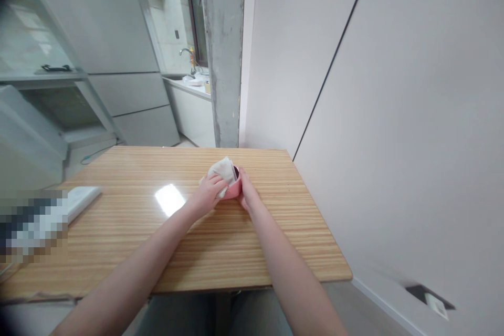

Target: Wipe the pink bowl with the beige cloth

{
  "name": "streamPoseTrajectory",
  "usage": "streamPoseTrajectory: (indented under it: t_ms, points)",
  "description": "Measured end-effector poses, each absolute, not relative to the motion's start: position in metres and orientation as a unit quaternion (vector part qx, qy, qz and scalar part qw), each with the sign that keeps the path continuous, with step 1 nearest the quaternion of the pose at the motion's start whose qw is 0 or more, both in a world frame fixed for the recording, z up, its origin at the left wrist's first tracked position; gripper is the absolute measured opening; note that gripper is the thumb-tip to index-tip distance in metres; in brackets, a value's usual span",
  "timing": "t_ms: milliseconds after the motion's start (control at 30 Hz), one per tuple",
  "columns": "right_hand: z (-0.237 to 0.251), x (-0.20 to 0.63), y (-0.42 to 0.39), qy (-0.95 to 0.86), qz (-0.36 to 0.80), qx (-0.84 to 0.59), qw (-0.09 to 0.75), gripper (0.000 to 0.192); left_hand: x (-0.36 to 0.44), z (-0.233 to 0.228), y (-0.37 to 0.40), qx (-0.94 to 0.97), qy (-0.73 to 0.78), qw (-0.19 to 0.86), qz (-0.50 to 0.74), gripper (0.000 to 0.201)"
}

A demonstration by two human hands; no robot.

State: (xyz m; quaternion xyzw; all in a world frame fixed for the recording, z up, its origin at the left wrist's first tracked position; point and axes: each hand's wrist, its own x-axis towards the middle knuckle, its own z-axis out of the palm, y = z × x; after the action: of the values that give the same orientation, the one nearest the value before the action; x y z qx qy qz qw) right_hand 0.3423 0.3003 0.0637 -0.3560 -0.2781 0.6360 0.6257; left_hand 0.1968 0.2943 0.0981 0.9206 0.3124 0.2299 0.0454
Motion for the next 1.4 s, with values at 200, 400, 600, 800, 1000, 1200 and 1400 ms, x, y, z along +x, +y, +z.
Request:
streamPoseTrajectory:
  t_ms: [200,400,600,800,1000,1200,1400]
  points:
    - [0.07,0.355,0.297,-0.272,0.651,-0.383,0.597,0.027,0.197,0.102,0.29,0.936,0.248,0.04,0.248,0.015]
    - [0.057,0.335,0.299,-0.234,0.549,-0.385,0.704,0.037,0.207,0.104,0.281,0.903,0.345,0.019,0.254,0.018]
    - [0.071,0.336,0.294,-0.221,0.7,-0.375,0.566,0.029,0.195,0.103,0.292,0.916,0.3,0.015,0.267,0.011]
    - [0.068,0.34,0.295,-0.204,0.666,-0.361,0.62,0.015,0.2,0.106,0.286,0.918,0.281,0.024,0.278,0.013]
    - [0.059,0.327,0.298,-0.211,0.617,-0.334,0.681,0.028,0.203,0.108,0.282,0.905,0.326,0.031,0.27,0.016]
    - [0.07,0.329,0.29,-0.199,0.673,-0.314,0.64,0.024,0.197,0.107,0.288,0.902,0.329,0.008,0.28,0.025]
    - [0.073,0.343,0.287,-0.188,0.754,-0.379,0.502,0.019,0.186,0.111,0.294,0.91,0.267,0.057,0.312,0.027]
